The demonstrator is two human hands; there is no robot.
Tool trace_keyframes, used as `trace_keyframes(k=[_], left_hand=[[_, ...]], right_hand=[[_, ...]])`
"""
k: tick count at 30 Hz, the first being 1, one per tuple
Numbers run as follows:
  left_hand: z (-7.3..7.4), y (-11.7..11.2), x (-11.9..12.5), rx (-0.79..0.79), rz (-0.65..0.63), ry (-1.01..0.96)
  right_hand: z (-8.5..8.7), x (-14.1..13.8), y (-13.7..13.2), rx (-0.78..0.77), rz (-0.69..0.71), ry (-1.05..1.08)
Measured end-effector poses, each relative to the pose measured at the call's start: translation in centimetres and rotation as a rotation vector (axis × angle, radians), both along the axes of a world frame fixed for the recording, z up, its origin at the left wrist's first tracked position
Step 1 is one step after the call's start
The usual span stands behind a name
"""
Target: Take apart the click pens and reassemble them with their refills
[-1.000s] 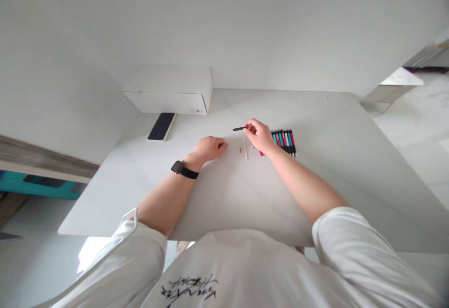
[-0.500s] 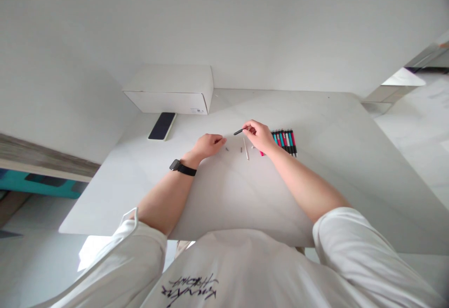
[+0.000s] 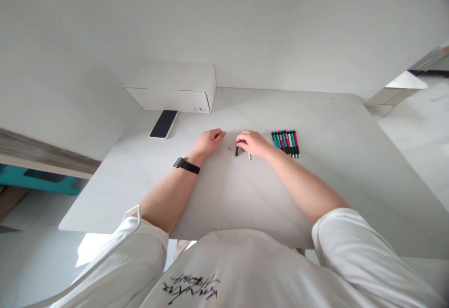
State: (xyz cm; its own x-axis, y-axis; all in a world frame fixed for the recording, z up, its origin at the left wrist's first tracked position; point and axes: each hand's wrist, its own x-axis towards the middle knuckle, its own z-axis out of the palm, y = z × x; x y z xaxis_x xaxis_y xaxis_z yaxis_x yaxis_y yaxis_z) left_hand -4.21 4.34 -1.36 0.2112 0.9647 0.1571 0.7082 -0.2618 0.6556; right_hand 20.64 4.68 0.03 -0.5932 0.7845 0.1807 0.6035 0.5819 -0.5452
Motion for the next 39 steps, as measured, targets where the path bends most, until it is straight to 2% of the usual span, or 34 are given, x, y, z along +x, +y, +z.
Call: trace_keyframes(k=[5, 9, 13, 17, 20, 22, 25, 29, 33, 36, 39], left_hand=[[0.1, 0.0, 0.1, 0.005, 0.013, -0.03], [0.1, 0.2, 0.1, 0.002, 0.02, -0.054], [-0.1, 0.3, 0.0, -0.006, 0.025, -0.091], [-0.3, 0.4, -0.2, -0.033, 0.04, -0.11], [-0.5, 0.6, -0.3, -0.065, 0.059, -0.124], [-0.7, 0.8, -0.3, -0.052, 0.075, -0.145], [-1.1, 1.1, -0.3, -0.006, 0.089, -0.17], [-1.4, 1.2, -0.3, 0.02, 0.071, -0.217], [-1.1, 1.1, -0.4, 0.054, 0.07, -0.252], [-0.7, 1.0, -0.5, 0.0, 0.07, -0.235], [-0.5, 1.0, -0.6, -0.074, 0.094, -0.216]], right_hand=[[-0.5, -0.4, 0.7, 0.043, -0.044, -0.031], [0.3, -0.3, 0.6, 0.074, -0.101, 0.094], [2.6, 0.7, 0.0, 0.082, -0.233, 0.252], [6.3, 3.0, -1.0, 0.061, -0.337, 0.359], [8.7, 4.8, -2.2, 0.047, -0.368, 0.432], [9.2, 5.7, -3.1, 0.006, -0.363, 0.464], [7.8, 6.5, -4.9, -0.118, -0.279, 0.446], [3.5, 6.8, -7.2, -0.332, -0.141, 0.377], [0.1, 6.6, -8.2, -0.464, -0.095, 0.304], [-0.7, 6.4, -7.9, -0.496, -0.029, 0.259], [-0.7, 6.4, -7.4, -0.518, -0.006, 0.264]])
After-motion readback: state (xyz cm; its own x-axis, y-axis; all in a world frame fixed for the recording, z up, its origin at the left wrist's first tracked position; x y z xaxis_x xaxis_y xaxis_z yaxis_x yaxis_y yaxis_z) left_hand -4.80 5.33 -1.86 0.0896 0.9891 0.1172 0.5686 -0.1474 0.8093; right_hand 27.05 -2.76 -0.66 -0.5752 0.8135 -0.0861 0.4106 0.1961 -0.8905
